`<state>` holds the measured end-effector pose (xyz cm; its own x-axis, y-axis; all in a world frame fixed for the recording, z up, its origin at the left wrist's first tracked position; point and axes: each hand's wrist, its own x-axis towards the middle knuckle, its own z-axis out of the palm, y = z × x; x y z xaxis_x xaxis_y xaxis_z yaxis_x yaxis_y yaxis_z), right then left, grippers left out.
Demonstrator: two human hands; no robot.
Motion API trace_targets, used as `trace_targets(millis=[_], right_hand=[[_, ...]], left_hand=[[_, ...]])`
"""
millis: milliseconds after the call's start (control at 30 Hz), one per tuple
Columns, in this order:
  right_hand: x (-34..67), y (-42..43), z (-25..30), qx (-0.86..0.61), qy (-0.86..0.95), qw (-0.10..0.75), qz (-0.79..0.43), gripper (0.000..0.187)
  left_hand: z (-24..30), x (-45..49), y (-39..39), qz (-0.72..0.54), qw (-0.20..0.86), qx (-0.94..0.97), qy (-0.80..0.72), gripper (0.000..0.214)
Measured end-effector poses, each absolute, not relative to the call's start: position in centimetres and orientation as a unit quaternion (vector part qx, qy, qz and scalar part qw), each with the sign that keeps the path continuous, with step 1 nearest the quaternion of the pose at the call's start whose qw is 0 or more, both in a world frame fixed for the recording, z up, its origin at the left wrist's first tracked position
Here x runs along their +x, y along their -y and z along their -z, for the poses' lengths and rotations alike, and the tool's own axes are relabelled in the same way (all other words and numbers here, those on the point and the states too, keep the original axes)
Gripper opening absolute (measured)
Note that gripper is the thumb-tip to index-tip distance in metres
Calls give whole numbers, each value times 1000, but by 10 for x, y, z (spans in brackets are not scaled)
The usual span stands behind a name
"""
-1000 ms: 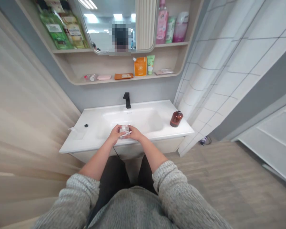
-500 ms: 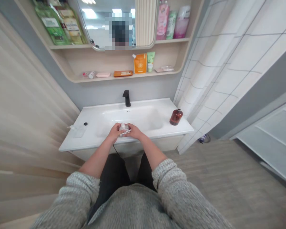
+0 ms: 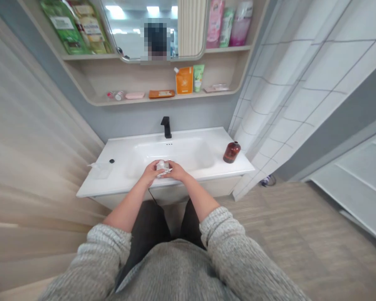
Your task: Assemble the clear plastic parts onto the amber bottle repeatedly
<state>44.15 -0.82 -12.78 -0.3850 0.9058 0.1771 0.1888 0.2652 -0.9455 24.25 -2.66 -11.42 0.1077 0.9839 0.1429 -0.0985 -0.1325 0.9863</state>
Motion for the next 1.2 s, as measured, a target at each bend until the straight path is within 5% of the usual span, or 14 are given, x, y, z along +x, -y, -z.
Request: trace_targets(millis=[600,767,1200], right_hand=[[443,8,125,-383,705,387,-455,77],[443,10,123,-385,709,384,-449,76],[444,7,129,-389,721,374,-435,80]], left_hand=[[113,243,27,-531,507,540,-411,69],[112,240,28,-530,524,535,-397,55],[94,239,22,-537,413,574,-461,41]])
